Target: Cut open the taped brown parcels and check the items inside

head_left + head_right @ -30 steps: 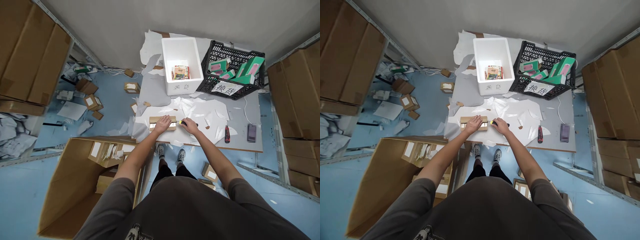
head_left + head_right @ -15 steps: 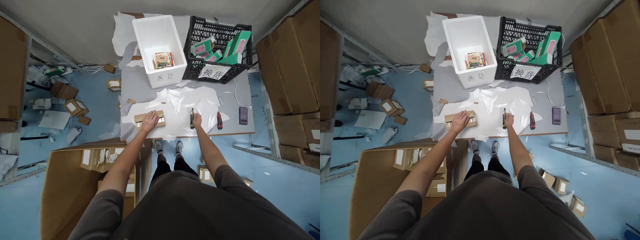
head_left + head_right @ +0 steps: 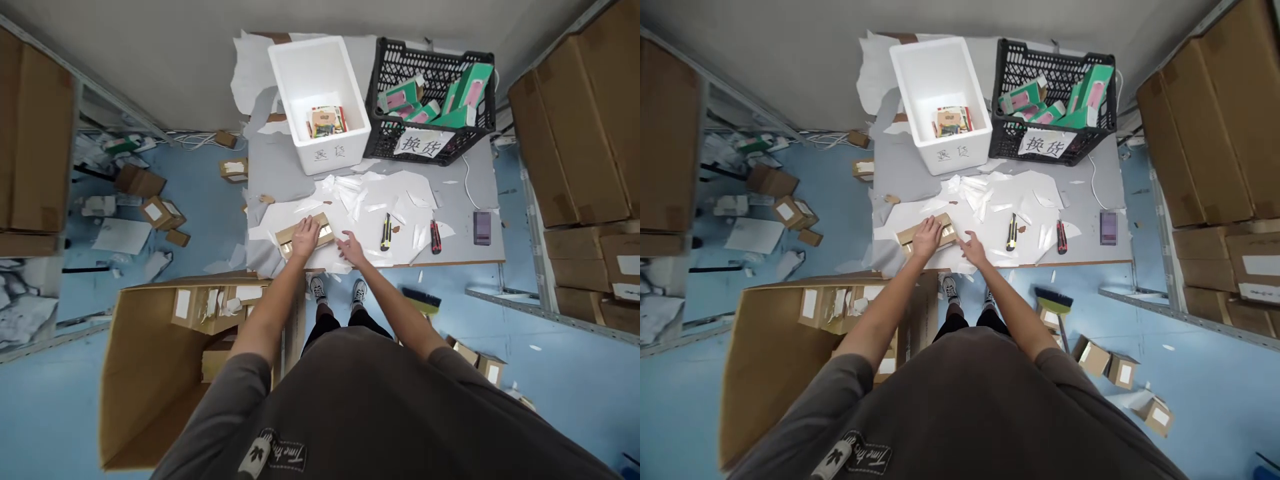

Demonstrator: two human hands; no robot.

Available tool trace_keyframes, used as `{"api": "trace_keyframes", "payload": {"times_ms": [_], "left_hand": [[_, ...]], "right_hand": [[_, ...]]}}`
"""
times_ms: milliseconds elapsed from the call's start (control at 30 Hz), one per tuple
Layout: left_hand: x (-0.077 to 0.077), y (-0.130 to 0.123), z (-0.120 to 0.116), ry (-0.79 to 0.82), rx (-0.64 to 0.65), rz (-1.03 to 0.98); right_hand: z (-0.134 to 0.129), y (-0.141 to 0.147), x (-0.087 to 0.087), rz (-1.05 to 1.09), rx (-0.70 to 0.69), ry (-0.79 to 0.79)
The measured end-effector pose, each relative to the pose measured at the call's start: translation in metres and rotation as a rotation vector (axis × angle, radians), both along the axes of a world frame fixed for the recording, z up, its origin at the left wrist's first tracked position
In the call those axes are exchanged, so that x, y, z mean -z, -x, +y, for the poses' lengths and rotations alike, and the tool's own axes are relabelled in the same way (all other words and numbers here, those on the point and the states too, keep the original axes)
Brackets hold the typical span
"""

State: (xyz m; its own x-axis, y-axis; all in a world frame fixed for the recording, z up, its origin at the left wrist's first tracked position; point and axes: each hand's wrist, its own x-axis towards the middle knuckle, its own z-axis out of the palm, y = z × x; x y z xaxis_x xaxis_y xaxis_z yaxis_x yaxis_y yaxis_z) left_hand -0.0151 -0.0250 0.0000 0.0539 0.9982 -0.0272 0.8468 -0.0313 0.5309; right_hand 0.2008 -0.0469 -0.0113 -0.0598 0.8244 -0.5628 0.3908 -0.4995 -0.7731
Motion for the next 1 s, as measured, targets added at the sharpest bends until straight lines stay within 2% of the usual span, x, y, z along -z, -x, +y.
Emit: {"api": "trace_keyframes", "payload": {"times_ms": [67,167,233,300,367,433,533,600,633,733,833,900,1000], "left_hand": [[-0.009,-0.016,-0.005,0.032,-0.069,0.022],[-0.025,-0.019,-0.004,0.108,-0.194,0.037],[-0.034,-0.001,0.000,0.187,-0.338,0.034],[-0.036,0.031,0.002,0.236,-0.501,0.002],[-0.029,0.065,-0.001,0.234,-0.646,-0.079],[-0.014,0.089,-0.010,0.206,-0.751,-0.208],[0.008,0.098,-0.025,0.066,-0.798,-0.321],[0.013,0.092,-0.034,-0.049,-0.754,-0.253],[0.012,0.089,-0.037,-0.081,-0.687,-0.206],[-0.001,0.088,-0.048,-0.057,-0.349,-0.125],[-0.016,0.097,-0.062,0.050,-0.086,-0.085],[-0.022,0.103,-0.071,0.121,0.024,-0.047],[-0.023,0.104,-0.082,0.175,0.130,-0.016]], "right_hand": [[0.000,0.040,-0.010,0.002,0.023,0.059],[0.013,0.071,-0.017,-0.099,0.046,0.029],[0.026,0.078,-0.018,-0.161,-0.010,-0.020],[0.038,0.084,-0.019,-0.217,-0.093,-0.074],[0.047,0.091,-0.020,-0.271,-0.156,-0.111],[0.053,0.101,-0.021,-0.324,-0.203,-0.123],[0.055,0.115,-0.024,-0.419,-0.262,-0.135],[0.050,0.122,-0.027,-0.475,-0.292,-0.190],[0.046,0.125,-0.029,-0.494,-0.307,-0.230],[0.029,0.135,-0.033,-0.531,-0.363,-0.299],[0.018,0.139,-0.038,-0.526,-0.389,-0.252],[0.017,0.131,-0.040,-0.431,-0.338,-0.246],[0.019,0.106,-0.036,-0.155,-0.211,-0.236]]}}
